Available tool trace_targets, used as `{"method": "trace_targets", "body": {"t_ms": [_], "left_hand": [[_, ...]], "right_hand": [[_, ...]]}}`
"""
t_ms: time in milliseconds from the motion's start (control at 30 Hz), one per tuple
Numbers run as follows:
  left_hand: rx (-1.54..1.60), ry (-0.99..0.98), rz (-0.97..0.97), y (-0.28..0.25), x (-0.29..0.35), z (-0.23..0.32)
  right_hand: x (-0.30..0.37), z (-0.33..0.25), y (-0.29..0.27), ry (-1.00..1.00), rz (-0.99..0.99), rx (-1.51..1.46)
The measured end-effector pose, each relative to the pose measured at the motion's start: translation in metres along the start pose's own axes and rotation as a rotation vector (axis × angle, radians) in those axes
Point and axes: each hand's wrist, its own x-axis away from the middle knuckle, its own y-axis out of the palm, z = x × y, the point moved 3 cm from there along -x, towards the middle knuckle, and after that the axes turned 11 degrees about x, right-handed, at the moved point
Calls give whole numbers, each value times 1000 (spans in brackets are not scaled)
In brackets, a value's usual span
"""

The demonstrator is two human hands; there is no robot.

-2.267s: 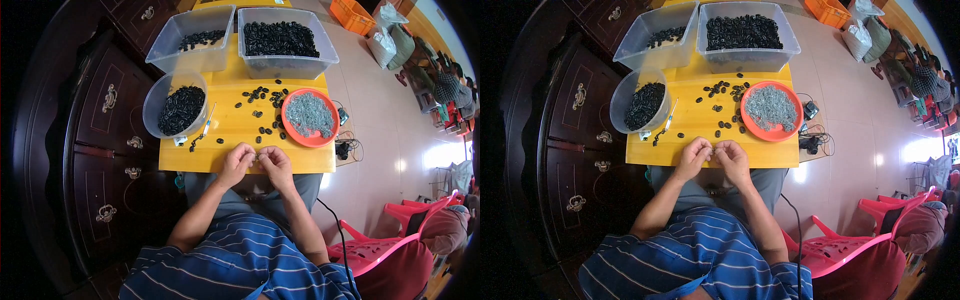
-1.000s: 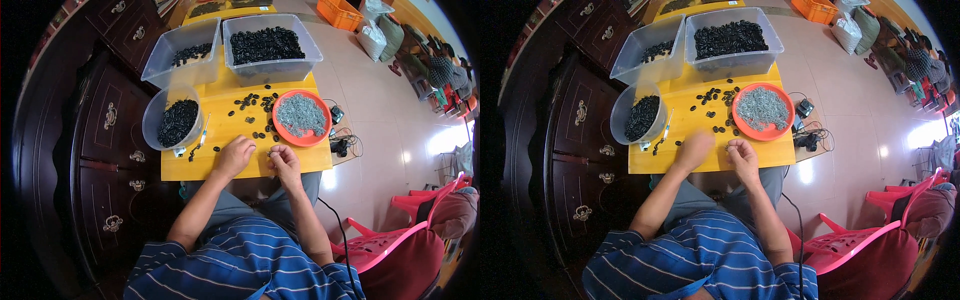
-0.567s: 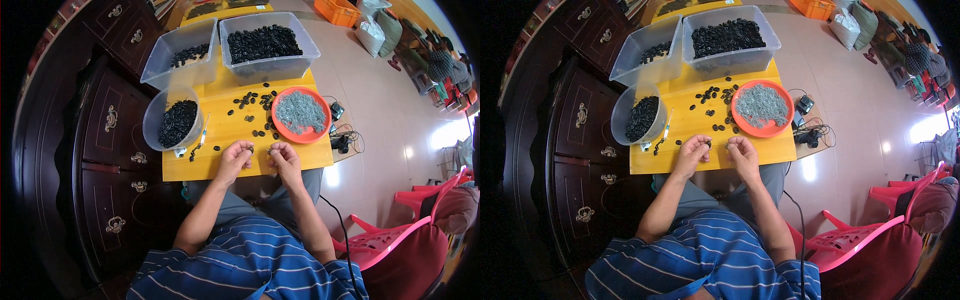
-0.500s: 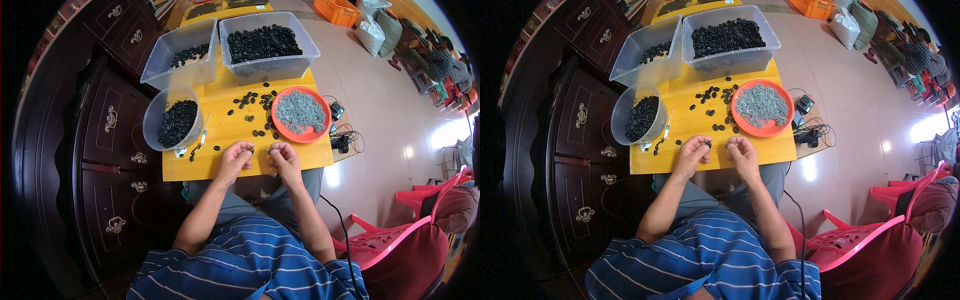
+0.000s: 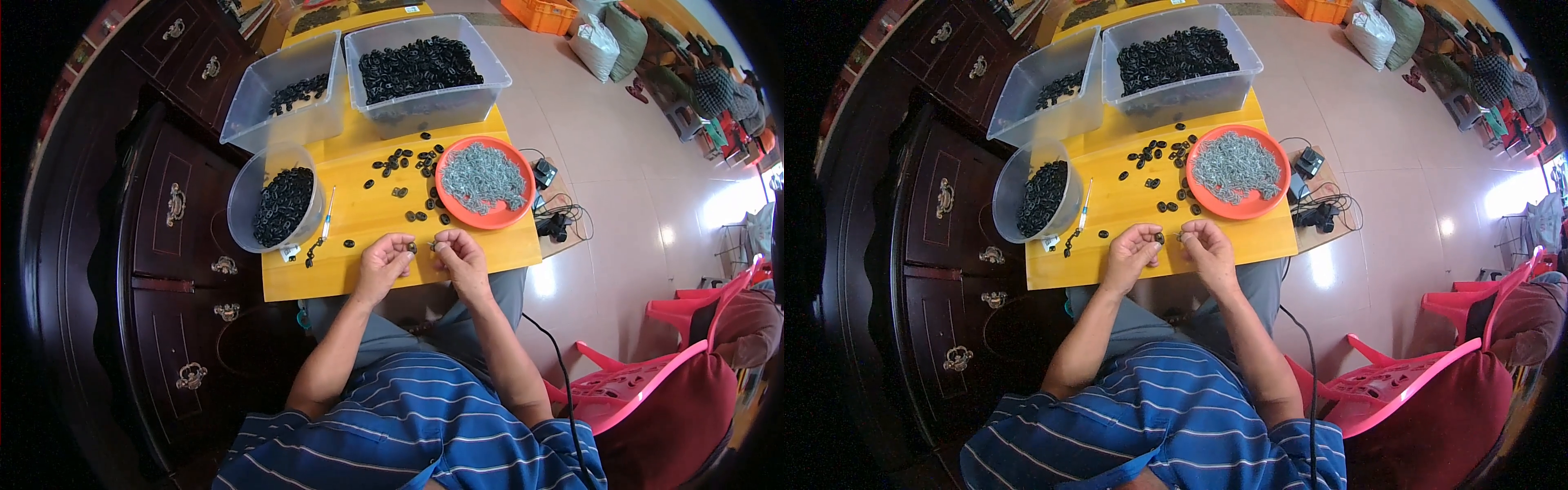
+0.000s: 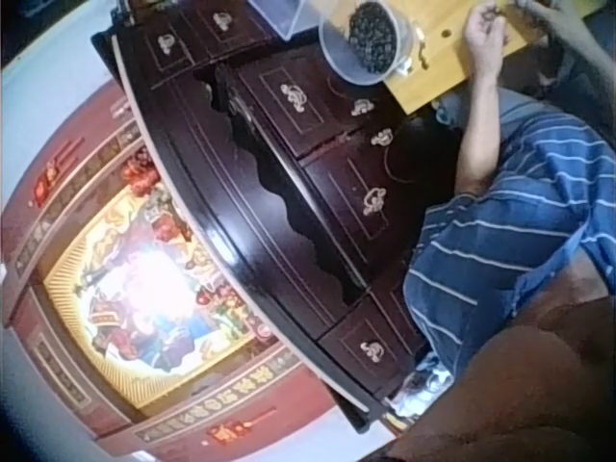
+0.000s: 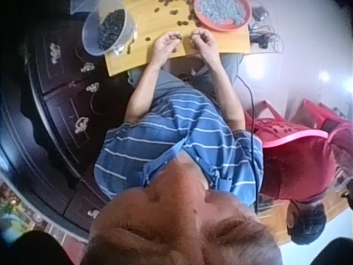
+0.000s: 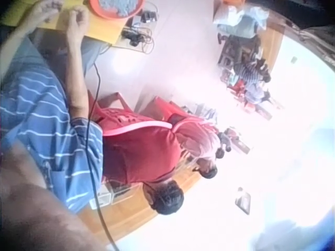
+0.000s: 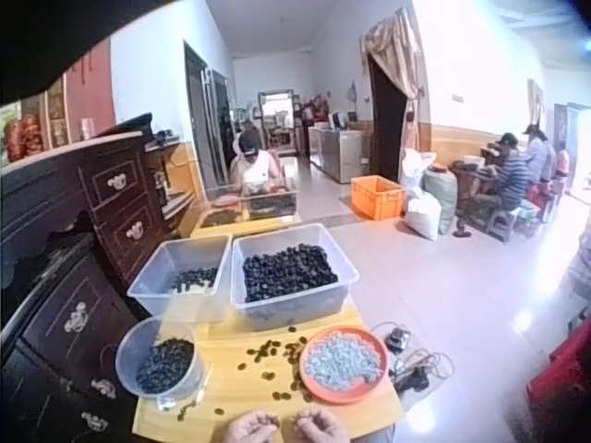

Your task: The person assembles small components by picking up black plastic pieces and metal pins from the table and fitting them together by hand.

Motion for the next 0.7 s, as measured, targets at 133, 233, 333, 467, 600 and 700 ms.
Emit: {"method": "trace_targets", "body": {"t_ms": [133, 233, 333, 467, 600, 700], "left_hand": [[-7, -7, 0, 0, 0, 0], [-7, 4, -4, 0, 1, 0], [-12, 23, -16, 3, 1, 2], [-63, 47, -19, 5, -1, 3], [-71, 69, -35, 4, 0, 1], [-80, 81, -45, 3, 0, 0]], "right_hand": [[0, 2, 0, 18, -15, 33], [-1, 3, 1, 23, -26, 73], [-1, 3, 2, 12, -46, 122], [-1, 1, 2, 4, -92, 143], [0, -1, 4, 21, -92, 145], [-1, 1, 3, 18, -105, 148]]}}
